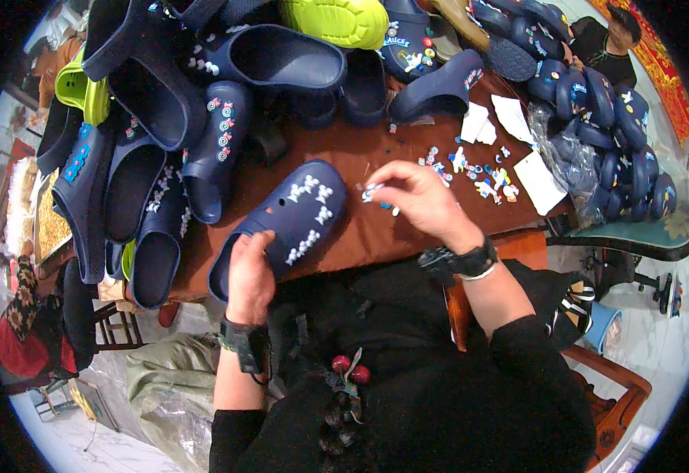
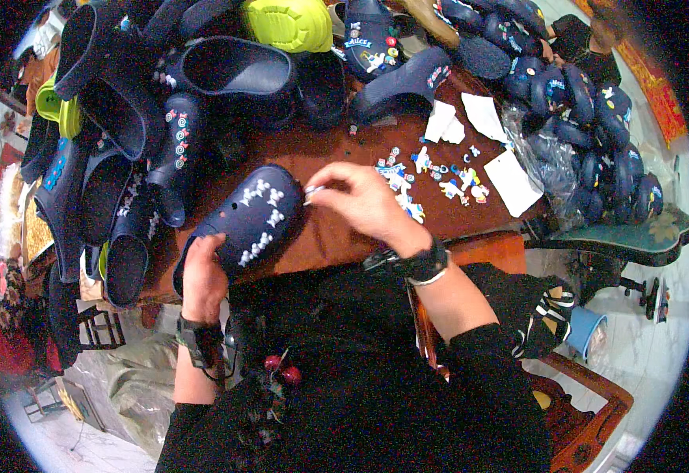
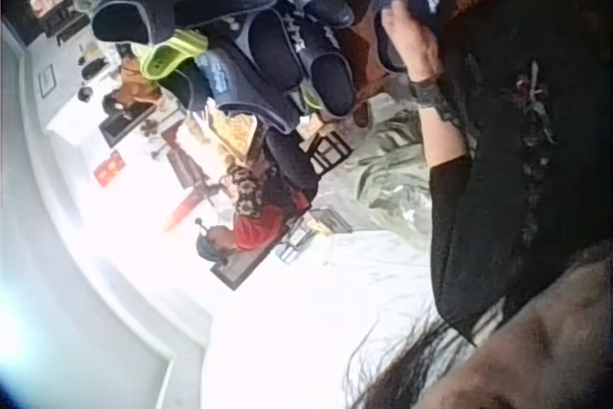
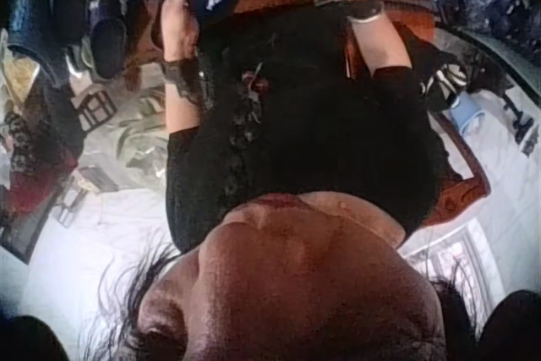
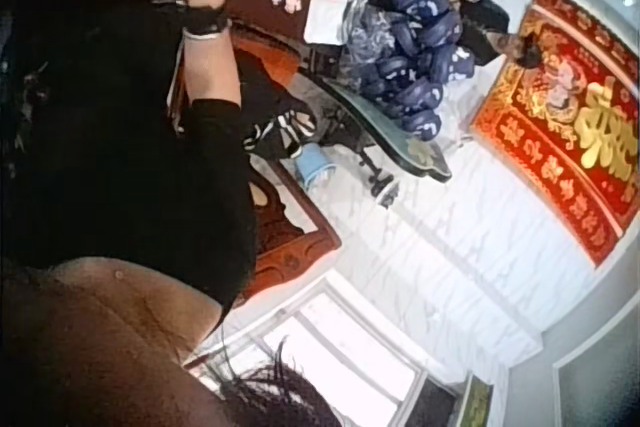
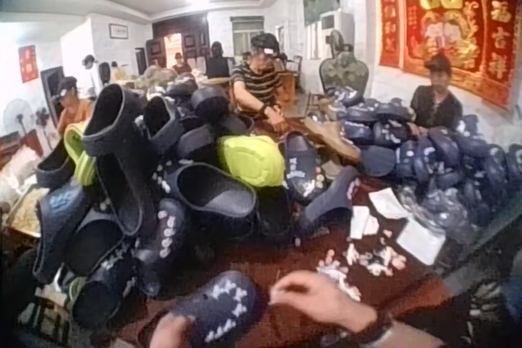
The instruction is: Decorating navy blue clogs with small white and blue charms.
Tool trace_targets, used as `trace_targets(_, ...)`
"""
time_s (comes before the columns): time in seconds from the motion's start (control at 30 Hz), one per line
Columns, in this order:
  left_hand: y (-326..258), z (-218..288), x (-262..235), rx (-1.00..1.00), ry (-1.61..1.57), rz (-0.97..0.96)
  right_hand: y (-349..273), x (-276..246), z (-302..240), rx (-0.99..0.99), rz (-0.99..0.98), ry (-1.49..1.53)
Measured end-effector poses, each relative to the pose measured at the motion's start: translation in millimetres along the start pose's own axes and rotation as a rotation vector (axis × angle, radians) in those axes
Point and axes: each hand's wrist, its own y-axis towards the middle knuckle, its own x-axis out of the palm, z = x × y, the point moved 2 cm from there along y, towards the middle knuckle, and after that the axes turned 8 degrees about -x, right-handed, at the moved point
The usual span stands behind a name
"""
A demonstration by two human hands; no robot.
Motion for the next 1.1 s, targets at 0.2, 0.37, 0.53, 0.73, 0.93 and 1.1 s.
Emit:
trace_targets(0.2,-22.3,-15.2,13.1,0.06,0.131,0.069,9.9,60.8,-8.0,-0.116,-0.165,-0.018)
trace_targets(0.37,-26.9,-20.8,11.1,0.065,0.127,0.038,16.9,79.0,-8.2,-0.272,-0.095,-0.259)
trace_targets(0.53,-33.4,-27.7,14.1,0.066,0.137,0.052,21.0,92.4,-9.7,-0.268,-0.051,-0.387)
trace_targets(0.73,-40.1,-33.0,15.4,0.079,0.25,0.023,19.8,94.2,-13.1,-0.23,-0.043,-0.485)
trace_targets(0.93,-43.4,-42.0,14.8,0.175,0.371,-0.049,20.4,87.6,-16.6,-0.158,-0.132,-0.549)
trace_targets(1.1,-42.4,-49.9,14.6,0.195,0.506,-0.077,18.2,76.5,-16.0,-0.105,-0.157,-0.62)
